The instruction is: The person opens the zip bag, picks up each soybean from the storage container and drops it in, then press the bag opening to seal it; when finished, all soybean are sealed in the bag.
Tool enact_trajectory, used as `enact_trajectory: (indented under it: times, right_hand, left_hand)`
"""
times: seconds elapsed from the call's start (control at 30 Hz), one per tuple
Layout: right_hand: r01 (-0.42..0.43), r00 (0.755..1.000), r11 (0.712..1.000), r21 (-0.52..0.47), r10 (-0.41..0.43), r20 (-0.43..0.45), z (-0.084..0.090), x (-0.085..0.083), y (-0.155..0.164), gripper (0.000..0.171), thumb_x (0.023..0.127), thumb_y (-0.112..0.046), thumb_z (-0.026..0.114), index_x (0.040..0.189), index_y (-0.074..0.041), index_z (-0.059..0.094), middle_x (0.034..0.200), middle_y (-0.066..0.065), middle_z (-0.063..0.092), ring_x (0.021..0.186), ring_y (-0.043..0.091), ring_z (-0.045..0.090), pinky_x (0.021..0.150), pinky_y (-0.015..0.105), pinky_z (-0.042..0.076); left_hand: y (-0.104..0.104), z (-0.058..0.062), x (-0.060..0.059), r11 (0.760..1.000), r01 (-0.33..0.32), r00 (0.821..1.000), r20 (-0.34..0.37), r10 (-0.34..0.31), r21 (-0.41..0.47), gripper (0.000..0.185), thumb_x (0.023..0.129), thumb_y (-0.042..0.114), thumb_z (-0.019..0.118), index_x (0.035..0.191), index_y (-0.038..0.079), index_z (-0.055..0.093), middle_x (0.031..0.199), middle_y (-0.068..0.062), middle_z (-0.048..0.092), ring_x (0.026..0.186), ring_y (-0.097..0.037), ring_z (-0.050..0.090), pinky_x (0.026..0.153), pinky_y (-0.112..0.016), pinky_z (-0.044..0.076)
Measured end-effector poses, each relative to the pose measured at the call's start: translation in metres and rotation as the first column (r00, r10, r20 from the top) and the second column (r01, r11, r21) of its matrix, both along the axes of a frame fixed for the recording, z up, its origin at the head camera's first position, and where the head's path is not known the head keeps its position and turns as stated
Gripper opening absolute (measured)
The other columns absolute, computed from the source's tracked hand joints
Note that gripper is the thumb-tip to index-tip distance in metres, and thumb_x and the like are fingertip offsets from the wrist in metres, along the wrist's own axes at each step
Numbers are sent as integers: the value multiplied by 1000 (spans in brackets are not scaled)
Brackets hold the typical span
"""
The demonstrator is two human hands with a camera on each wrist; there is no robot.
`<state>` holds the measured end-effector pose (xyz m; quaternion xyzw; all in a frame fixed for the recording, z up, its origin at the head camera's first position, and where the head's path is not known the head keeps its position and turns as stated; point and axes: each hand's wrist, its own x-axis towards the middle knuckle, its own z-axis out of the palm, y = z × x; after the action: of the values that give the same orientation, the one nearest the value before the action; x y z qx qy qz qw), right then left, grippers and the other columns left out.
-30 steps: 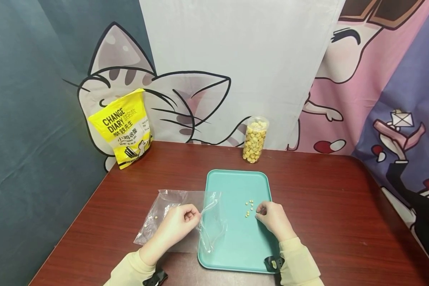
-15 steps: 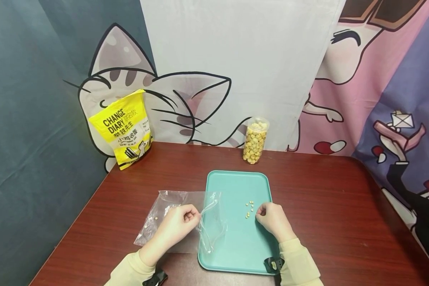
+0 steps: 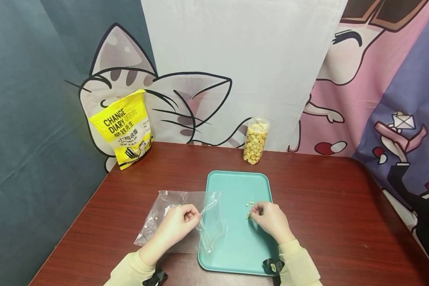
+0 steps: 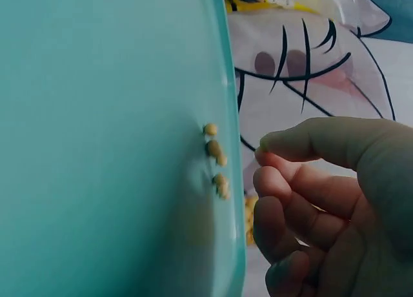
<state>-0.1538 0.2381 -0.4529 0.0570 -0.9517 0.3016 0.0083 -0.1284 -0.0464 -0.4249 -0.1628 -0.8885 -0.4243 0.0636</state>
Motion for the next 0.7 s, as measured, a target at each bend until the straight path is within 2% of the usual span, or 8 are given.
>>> enact_trajectory:
  times: [0.47,0.7]
  right_hand:
    - [-184,982,977,-106,177,-71,16,12,-33,15,79,-5,67,75,-19,65,67,-12,54,59,2,46,58,22,41]
    - [-310,941,933,-182,275,-196,17,16,-41,13,80,-7,70,78,-19,67,68,-14,54,60,0,48,56,21,43]
  left_hand:
    - [2,0,-1,1000,4,1000,1,-4,3,13,79,11,61,66,17,61,55,11,46,50,3,40,50,-18,37]
    - [3,0,0,1000,7,1000,-2,-7,5,13,78,11,60,67,16,61,56,11,46,50,3,40,50,-18,37]
